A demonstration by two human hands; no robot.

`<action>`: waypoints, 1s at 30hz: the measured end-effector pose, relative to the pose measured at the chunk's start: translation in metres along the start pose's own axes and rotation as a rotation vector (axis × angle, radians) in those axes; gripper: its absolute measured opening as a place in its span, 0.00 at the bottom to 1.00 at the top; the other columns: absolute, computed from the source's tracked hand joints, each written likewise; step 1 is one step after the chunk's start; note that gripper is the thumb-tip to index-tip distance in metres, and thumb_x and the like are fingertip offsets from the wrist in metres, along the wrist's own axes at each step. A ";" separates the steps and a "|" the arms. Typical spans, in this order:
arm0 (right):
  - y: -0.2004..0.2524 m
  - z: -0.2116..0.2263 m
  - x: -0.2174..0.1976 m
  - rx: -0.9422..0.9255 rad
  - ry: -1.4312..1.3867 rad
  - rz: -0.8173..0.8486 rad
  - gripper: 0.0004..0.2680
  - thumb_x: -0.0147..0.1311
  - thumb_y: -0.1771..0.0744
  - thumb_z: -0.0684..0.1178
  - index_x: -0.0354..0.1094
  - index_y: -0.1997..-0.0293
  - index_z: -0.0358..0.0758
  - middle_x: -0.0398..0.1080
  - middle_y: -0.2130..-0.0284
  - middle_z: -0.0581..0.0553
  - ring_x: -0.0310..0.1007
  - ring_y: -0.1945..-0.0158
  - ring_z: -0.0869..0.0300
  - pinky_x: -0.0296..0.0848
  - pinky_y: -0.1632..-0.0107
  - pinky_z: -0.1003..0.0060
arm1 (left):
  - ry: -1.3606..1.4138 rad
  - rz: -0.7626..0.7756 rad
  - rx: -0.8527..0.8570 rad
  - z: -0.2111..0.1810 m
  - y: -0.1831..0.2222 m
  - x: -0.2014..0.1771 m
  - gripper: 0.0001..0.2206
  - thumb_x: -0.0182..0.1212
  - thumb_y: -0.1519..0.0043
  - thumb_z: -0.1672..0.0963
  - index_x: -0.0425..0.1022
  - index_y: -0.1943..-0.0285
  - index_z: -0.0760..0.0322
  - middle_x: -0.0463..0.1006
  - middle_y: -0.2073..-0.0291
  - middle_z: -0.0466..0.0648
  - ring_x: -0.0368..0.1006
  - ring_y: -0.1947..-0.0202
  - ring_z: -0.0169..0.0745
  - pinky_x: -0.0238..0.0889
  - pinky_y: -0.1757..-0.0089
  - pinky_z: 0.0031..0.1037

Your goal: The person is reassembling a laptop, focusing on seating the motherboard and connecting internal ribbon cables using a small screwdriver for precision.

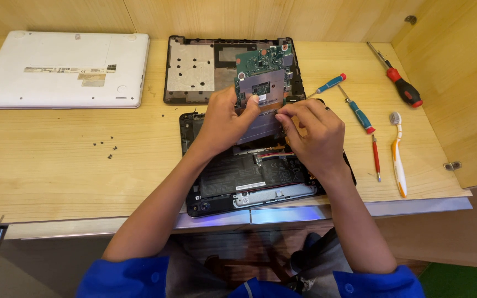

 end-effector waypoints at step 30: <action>0.003 -0.011 0.011 0.164 0.107 -0.001 0.04 0.68 0.33 0.43 0.76 0.64 0.41 0.69 0.74 0.52 0.71 0.69 0.58 0.71 0.67 0.67 | -0.069 0.041 0.121 -0.016 0.001 0.011 0.08 0.57 0.36 0.61 0.75 0.69 0.71 0.75 0.77 0.57 0.75 0.75 0.54 0.66 0.70 0.33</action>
Point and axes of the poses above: each hand's wrist, its own y-axis away from the middle knuckle, its own x-axis out of the palm, z = x × y, the point moved 9 cm from there along -y, towards the middle knuckle
